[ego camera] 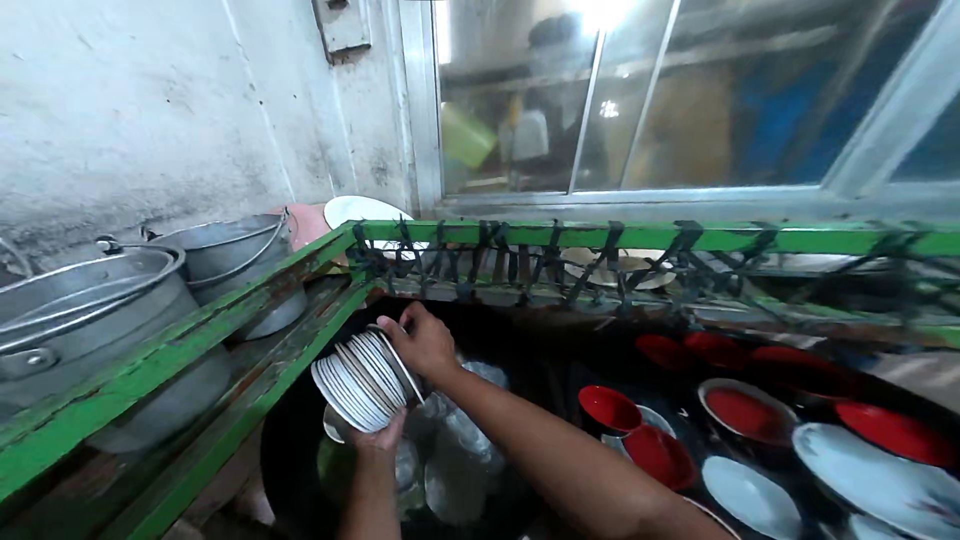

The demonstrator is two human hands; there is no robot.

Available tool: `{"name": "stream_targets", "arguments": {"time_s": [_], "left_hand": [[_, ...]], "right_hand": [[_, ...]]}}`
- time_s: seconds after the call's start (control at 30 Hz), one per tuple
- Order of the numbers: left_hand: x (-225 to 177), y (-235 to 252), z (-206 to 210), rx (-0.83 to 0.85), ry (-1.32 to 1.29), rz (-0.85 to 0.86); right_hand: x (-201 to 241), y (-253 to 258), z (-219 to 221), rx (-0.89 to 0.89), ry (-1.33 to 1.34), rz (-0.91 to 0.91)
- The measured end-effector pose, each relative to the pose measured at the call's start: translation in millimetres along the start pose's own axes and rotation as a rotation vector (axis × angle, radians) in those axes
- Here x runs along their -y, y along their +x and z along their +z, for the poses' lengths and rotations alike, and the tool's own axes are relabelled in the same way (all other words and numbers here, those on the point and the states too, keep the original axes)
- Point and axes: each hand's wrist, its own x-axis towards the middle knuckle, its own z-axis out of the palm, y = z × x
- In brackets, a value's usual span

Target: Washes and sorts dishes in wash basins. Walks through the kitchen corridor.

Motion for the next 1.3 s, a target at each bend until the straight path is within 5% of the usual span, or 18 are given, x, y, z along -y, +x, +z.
{"name": "stream_targets", "arguments": {"time_s": [0.33, 0.83, 1.07, 1.3], "left_hand": [[-9, 17, -4, 0.235, -0.052, -0.101], [-8, 22, -11, 0.23, -0.07, -0.109], [0, 2, -2, -0.015, 0.027, 0.005], [0, 3, 3, 0.088, 0.015, -0.023]], "right_hand": [[-17, 22, -31, 0.411, 0.285, -0.143], [-17, 13, -50, 0.372, -0.056, -0.389], [6, 3, -47, 0.346, -0.363, -0.255], [-1, 13, -29, 0.224, -0.47, -0.2]]}}
